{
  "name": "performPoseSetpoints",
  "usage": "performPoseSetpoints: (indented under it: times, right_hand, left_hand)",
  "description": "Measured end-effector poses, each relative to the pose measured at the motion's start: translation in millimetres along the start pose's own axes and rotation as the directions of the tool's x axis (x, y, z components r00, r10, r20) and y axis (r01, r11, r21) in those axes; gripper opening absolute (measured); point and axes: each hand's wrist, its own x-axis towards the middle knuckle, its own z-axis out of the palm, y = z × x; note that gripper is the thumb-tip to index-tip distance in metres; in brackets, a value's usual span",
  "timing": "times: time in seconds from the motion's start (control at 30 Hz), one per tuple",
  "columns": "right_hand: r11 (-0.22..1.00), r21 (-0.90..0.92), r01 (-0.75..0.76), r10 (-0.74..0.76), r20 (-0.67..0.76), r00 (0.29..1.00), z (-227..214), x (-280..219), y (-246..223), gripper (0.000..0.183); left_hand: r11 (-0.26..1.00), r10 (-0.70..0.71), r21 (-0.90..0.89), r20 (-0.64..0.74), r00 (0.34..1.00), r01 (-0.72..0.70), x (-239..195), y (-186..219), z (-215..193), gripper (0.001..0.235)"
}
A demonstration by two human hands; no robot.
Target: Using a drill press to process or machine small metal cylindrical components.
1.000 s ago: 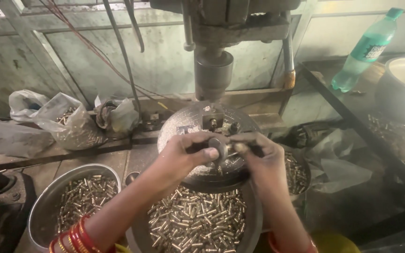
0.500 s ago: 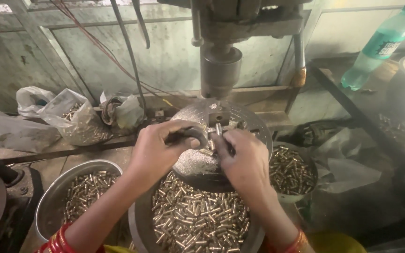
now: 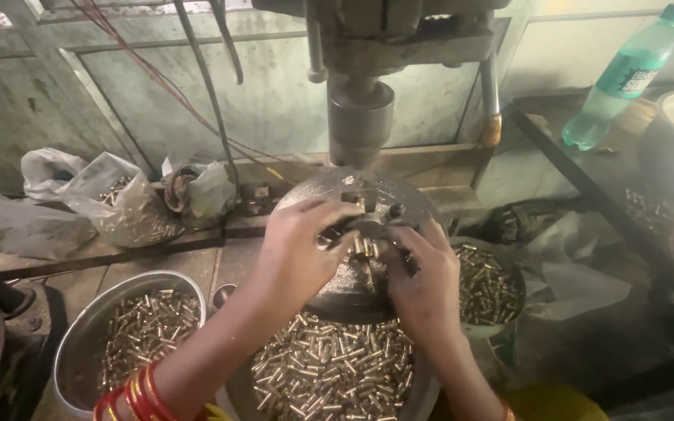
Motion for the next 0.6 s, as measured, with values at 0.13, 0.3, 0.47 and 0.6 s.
performPoseSetpoints:
  times: [0.13,0.3,0.47,0.6]
  right_hand:
    - [0.998,0.063,0.009,-0.007,-0.035,0.999,0.1,-0.2,0.8,0.02]
    - [0.997,-0.07,0.027,-0.036,-0.13,0.991,-14.3,13.1,28.1,0.015]
    - [0.708,-0.676,0.204,-0.598,-0.42,0.682,-50.8,92.3,37.4,0.053]
    - [0.877,-0.067,0.475,-0.475,-0.257,0.841,-33.6,183.0,64.6,0.043]
  left_hand:
    - [0.998,-0.036,0.045,-0.002,0.999,0.036,8.4,-4.7,2.0,0.028]
    - [0.979,-0.204,-0.003,0.025,0.979,0.204,15.2,1.2,-8.1,0.067]
    - [0.976,-0.15,-0.146,0.097,0.984,0.163,16.0,-1.0,-7.6,0.084]
    - [0.881,-0.402,-0.188,0.182,0.897,0.433,22.2,19.9,-15.6,0.087]
